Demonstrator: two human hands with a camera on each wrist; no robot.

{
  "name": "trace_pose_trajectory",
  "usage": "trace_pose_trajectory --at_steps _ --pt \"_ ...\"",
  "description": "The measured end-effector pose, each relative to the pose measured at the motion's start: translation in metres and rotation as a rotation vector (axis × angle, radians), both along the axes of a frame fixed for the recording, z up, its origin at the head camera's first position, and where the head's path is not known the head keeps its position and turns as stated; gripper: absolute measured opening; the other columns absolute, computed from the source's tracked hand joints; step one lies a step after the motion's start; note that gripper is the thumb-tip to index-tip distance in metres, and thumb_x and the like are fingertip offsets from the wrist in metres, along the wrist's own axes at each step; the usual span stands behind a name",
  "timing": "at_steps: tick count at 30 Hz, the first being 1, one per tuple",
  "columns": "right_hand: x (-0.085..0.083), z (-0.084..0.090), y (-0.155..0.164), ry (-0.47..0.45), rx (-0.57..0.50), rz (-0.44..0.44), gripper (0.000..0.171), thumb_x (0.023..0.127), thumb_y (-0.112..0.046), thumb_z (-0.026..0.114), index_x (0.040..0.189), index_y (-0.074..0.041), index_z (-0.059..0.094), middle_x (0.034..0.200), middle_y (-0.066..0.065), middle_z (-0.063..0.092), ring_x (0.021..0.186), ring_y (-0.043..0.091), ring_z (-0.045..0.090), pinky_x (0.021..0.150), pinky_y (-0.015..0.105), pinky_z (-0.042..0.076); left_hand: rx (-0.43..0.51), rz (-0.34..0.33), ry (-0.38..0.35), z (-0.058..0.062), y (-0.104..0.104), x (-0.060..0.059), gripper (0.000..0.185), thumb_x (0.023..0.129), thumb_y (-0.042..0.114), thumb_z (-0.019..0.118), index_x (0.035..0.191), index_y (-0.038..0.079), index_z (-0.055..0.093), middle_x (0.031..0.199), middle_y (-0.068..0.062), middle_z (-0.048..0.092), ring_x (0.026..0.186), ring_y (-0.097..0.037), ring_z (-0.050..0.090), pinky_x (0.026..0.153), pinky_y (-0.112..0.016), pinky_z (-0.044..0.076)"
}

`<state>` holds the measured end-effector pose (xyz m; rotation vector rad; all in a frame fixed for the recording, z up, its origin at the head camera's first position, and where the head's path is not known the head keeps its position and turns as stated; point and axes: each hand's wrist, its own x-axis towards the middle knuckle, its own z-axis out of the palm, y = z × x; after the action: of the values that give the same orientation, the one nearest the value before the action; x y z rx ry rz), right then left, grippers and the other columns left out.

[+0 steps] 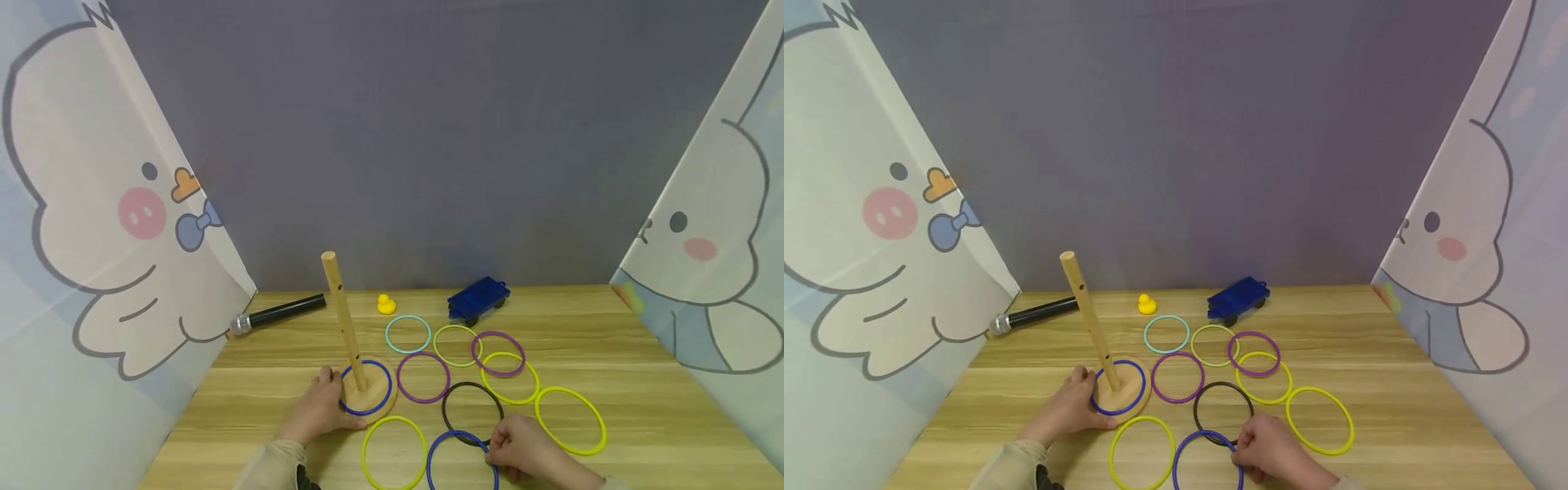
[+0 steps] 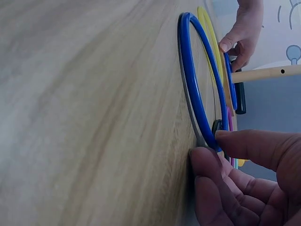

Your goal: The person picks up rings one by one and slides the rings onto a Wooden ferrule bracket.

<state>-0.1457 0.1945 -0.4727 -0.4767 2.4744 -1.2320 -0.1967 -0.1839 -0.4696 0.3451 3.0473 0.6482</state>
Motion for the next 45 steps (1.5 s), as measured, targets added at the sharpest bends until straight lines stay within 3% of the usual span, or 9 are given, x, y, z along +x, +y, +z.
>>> trace_pose_trajectory --at_steps 13,26,33,39,45 --pt "-0.002 0.001 0.001 -0.090 -0.039 0.004 0.019 0.080 -0.007 0.074 0.064 -0.007 0.064 0.055 0.001 0.061 0.045 0.012 0.060 0.043 0.022 0.047 0.008 -0.001 0.004 0.000 0.000 0.001 0.115 0.053 0.056 0.091 0.127 -0.021 0.048 0.116 -0.024 0.046 0.106 -0.042 0.051 0.089 -0.053 0.048" --pt "0.001 0.006 0.014 -0.189 -0.219 0.034 0.009 0.085 -0.002 0.063 0.078 0.003 0.066 0.067 0.009 0.066 0.055 0.019 0.064 0.049 0.026 0.052 0.005 0.007 -0.002 0.000 0.002 0.002 0.111 0.054 0.052 0.092 0.126 -0.021 0.049 0.118 -0.025 0.046 0.107 -0.043 0.051 0.088 -0.055 0.049" --pt "-0.008 0.020 0.022 -0.178 -0.261 0.070 0.012 0.089 -0.001 0.059 0.087 0.010 0.063 0.071 0.009 0.065 0.059 0.020 0.064 0.051 0.028 0.053 0.001 0.020 -0.017 -0.002 0.003 -0.001 0.113 0.054 0.054 0.091 0.127 -0.020 0.048 0.120 -0.025 0.045 0.109 -0.042 0.050 0.089 -0.054 0.048" --pt "-0.011 0.030 0.022 -0.129 -0.262 0.020 0.015 0.092 -0.004 0.061 0.089 0.010 0.062 0.071 0.008 0.063 0.059 0.019 0.064 0.051 0.030 0.054 0.004 0.015 -0.016 -0.003 0.003 0.000 0.113 0.054 0.054 0.091 0.127 -0.021 0.048 0.119 -0.025 0.046 0.108 -0.042 0.050 0.089 -0.054 0.048" --pt "-0.015 0.039 0.021 -0.154 -0.310 0.000 0.017 0.094 -0.006 0.060 0.090 0.011 0.060 0.072 0.006 0.063 0.061 0.017 0.063 0.056 0.032 0.056 0.011 0.009 -0.018 -0.003 0.002 0.000 0.113 0.055 0.054 0.091 0.128 -0.020 0.047 0.120 -0.026 0.045 0.108 -0.042 0.050 0.089 -0.054 0.048"
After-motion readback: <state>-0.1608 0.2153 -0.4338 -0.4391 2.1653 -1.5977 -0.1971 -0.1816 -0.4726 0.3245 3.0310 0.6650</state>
